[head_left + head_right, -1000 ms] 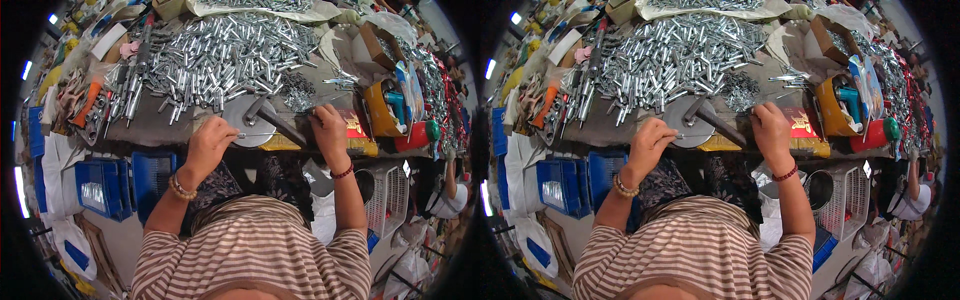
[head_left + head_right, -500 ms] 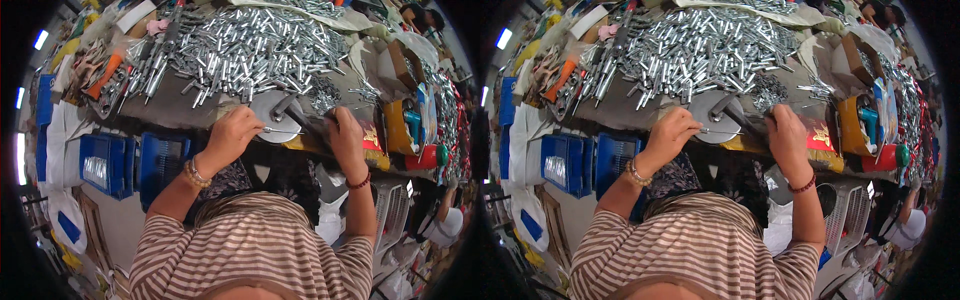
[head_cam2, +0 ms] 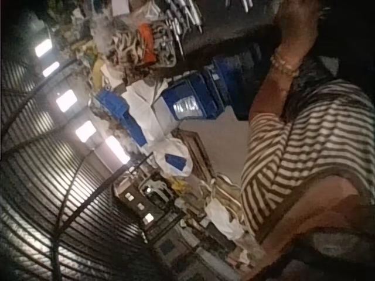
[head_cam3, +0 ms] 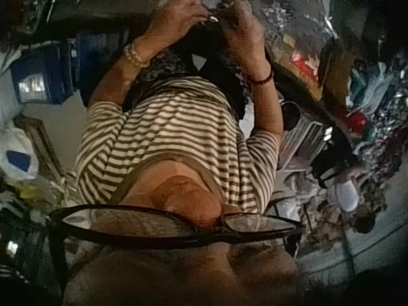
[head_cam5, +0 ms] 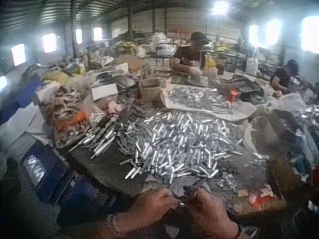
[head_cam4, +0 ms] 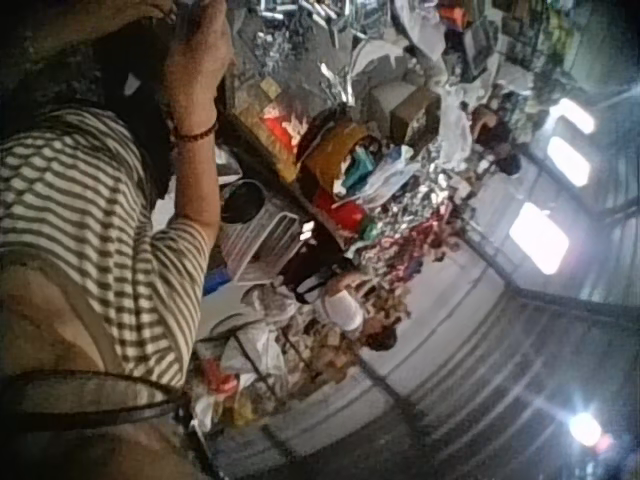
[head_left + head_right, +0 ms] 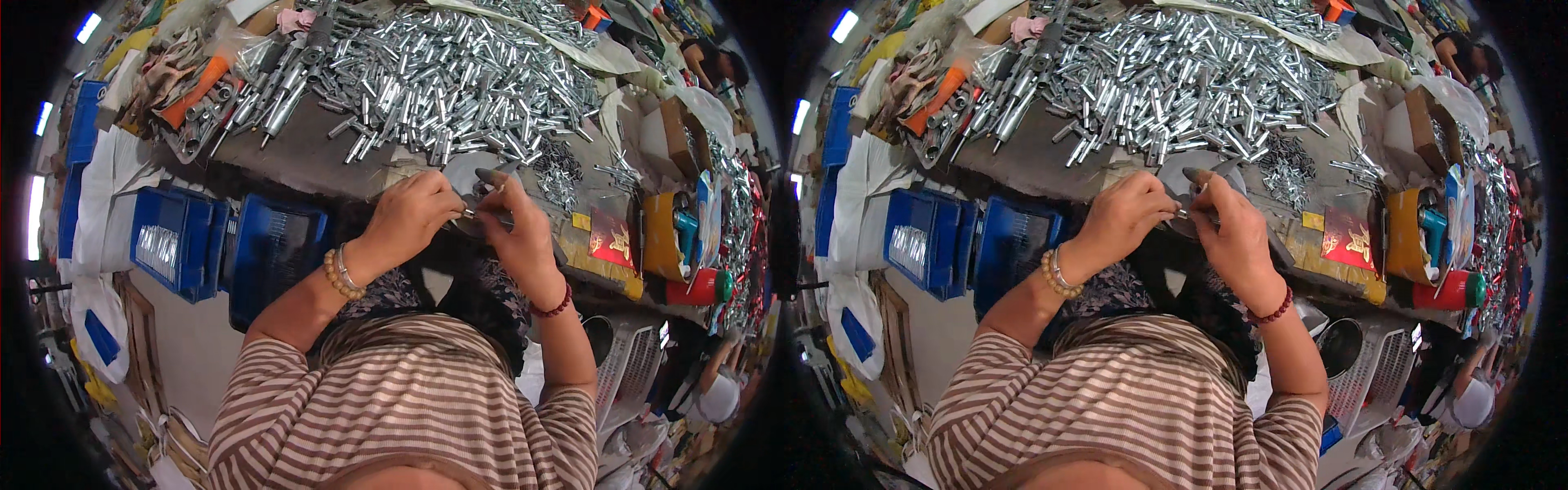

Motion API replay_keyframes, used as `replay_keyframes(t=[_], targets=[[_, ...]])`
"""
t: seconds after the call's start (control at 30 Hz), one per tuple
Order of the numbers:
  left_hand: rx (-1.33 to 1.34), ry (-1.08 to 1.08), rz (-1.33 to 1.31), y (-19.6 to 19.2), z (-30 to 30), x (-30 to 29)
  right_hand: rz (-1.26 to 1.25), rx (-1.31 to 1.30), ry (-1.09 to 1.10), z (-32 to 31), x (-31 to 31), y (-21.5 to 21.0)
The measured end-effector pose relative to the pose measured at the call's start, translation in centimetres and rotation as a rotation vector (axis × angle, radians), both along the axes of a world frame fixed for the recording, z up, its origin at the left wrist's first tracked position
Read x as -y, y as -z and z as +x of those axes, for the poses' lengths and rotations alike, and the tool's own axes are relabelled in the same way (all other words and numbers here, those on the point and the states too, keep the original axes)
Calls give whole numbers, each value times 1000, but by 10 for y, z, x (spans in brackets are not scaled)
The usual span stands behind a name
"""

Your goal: The person assembles metal components by inserting pins into metal tubes and hammering them on a round metal platform, then places the assembled pieces into a blue tray.

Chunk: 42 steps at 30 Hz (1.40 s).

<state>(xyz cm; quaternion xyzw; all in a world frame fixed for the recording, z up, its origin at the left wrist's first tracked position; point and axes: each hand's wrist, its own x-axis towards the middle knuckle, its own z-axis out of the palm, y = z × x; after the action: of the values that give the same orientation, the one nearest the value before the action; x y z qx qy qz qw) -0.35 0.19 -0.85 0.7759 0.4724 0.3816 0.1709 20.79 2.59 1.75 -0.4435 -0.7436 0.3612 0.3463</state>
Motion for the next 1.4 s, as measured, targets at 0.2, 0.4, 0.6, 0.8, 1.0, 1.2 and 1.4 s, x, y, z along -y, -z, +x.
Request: replay_keyframes(t=[0.2,0.4,0.6,0.8,1.0,1.2,1.4], targets=[[-16,-2,18,1,-2,0,215,171,-104,-3,-5,-8],[-67,-44,76,8,-1,-1,513,478,-224,-17,-7,-26],[-40,-54,61,3,1,1,560,612,-220,-20,1,-27],[34,-1,11,3,1,0,521,611,101,30,4,-25],[40,-18,-4,3,1,-2,367,461,230,49,15,-6],[10,-10,38,8,0,-4,457,319,135,48,47,-20],[41,-4,-8,6,0,-3,426,532,14,53,48,-11]])
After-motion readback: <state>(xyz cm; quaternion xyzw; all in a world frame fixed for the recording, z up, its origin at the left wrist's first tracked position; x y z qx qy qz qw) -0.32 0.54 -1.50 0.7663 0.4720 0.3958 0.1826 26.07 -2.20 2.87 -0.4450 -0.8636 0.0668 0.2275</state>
